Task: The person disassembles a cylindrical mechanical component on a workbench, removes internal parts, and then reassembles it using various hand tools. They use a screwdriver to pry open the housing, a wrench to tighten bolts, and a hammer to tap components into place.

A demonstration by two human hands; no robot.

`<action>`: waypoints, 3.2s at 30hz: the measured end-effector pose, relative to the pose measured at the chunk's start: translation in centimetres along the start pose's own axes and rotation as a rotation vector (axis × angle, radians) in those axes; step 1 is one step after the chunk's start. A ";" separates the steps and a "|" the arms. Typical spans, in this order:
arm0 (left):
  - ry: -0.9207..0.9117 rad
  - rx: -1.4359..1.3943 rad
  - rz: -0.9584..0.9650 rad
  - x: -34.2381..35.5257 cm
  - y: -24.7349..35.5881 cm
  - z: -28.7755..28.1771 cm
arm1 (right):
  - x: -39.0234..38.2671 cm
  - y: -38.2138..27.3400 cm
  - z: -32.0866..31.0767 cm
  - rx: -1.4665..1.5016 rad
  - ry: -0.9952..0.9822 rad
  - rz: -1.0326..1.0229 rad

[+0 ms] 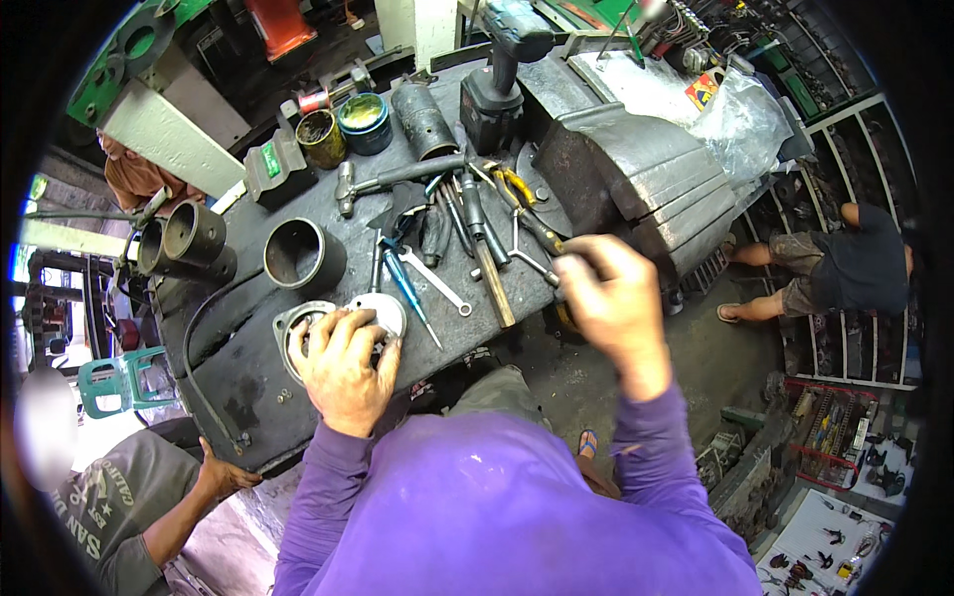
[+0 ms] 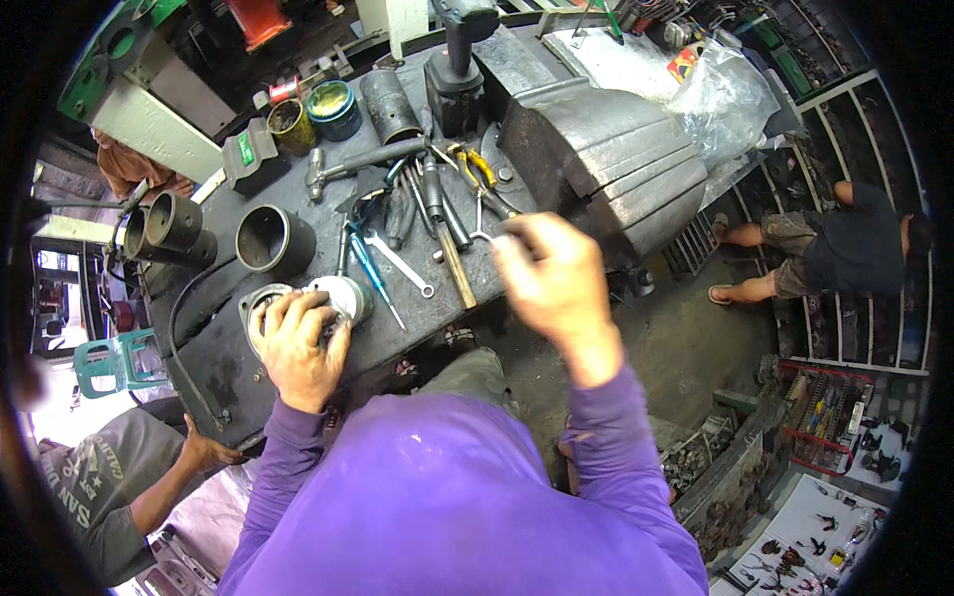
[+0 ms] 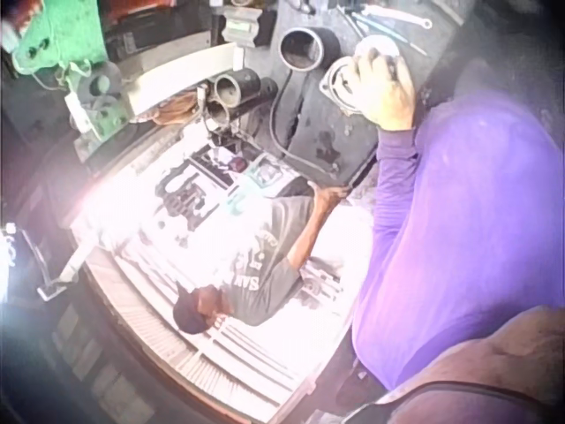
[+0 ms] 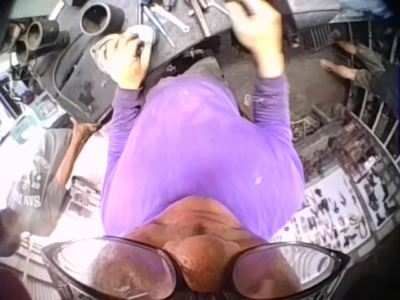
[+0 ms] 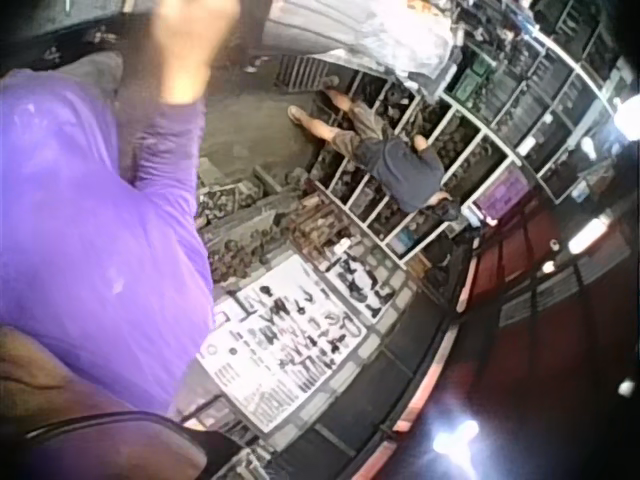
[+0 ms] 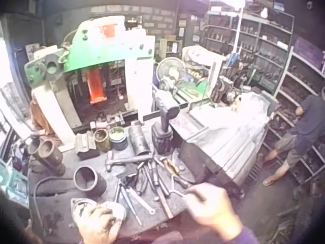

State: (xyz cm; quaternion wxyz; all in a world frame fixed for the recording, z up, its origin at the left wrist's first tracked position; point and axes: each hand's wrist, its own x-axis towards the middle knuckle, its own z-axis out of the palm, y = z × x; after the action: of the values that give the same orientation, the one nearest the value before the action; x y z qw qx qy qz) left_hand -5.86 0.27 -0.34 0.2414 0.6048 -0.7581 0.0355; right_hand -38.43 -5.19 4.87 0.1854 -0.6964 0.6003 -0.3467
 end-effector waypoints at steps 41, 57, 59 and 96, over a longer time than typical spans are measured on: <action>0.270 0.528 -0.779 -0.3 -1.3 3.9 | 31.0 23.9 -27.1 -0.124 0.127 0.169; 0.232 0.293 -0.860 2.1 0.1 2.3 | 55.1 53.4 -34.8 -0.256 0.306 0.201; 0.232 0.280 -0.881 2.1 0.2 2.2 | 57.7 55.4 -34.1 -0.176 0.354 0.236; 0.346 0.240 -0.990 -3.7 -7.1 4.2 | 37.7 36.0 -27.4 1.663 -0.300 0.160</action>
State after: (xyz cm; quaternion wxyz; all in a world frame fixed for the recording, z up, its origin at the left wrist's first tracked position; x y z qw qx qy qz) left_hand 0.02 0.23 -7.25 0.2798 0.8985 -0.3221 0.1031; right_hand -81.80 -44.78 9.36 0.7386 -0.3275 0.1666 -0.5652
